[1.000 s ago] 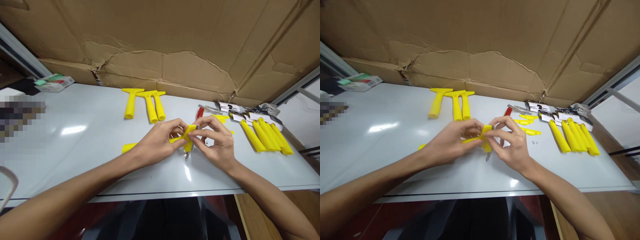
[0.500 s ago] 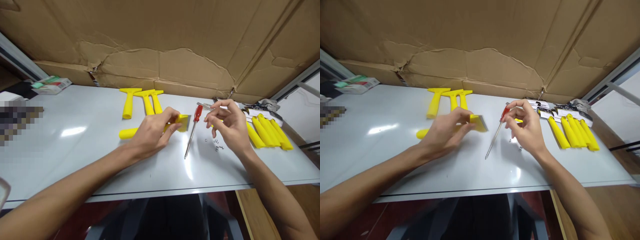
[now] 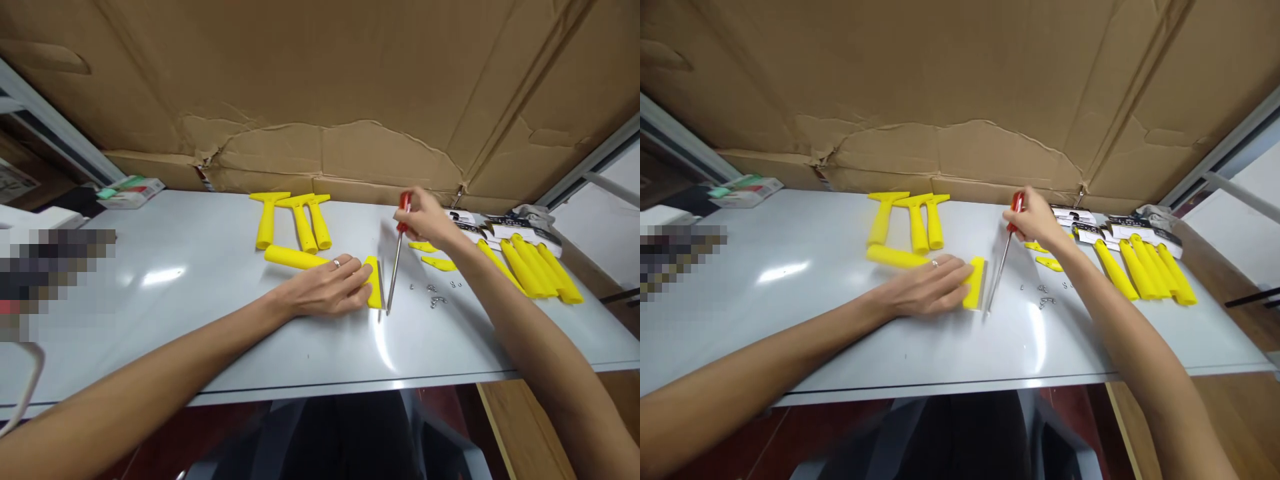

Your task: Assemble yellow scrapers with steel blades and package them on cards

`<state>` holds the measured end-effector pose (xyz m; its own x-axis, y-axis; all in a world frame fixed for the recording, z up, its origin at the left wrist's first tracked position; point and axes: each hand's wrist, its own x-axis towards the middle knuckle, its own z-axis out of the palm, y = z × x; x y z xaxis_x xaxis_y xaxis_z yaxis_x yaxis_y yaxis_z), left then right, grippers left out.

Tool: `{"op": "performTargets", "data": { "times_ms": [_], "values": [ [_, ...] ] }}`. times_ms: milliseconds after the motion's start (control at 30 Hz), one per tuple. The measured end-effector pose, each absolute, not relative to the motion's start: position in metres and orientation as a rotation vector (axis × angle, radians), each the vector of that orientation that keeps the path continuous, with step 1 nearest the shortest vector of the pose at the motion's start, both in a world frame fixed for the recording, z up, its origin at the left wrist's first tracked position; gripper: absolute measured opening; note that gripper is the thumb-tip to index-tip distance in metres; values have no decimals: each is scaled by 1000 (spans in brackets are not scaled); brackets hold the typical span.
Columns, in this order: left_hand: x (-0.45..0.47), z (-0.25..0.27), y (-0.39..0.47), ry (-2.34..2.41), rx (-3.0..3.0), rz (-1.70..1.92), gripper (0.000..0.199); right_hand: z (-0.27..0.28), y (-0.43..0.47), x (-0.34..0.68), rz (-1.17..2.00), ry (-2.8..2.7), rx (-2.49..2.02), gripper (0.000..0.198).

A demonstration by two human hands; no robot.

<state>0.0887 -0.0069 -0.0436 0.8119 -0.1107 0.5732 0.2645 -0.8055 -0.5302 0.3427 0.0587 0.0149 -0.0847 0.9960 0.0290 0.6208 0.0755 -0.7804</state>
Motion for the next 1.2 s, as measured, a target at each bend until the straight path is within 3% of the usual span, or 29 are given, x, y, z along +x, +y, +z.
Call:
{"op": "performTargets", "data": {
  "times_ms": [233,1200],
  "values": [
    [87,-46,-4,-150,-2597,-869,19,65,36,355,603,-1313,-1213,49],
    [91,-40,-5,-60,-2408,-821,11,42,37,345,613,-1284,-931,48]
  ]
}}
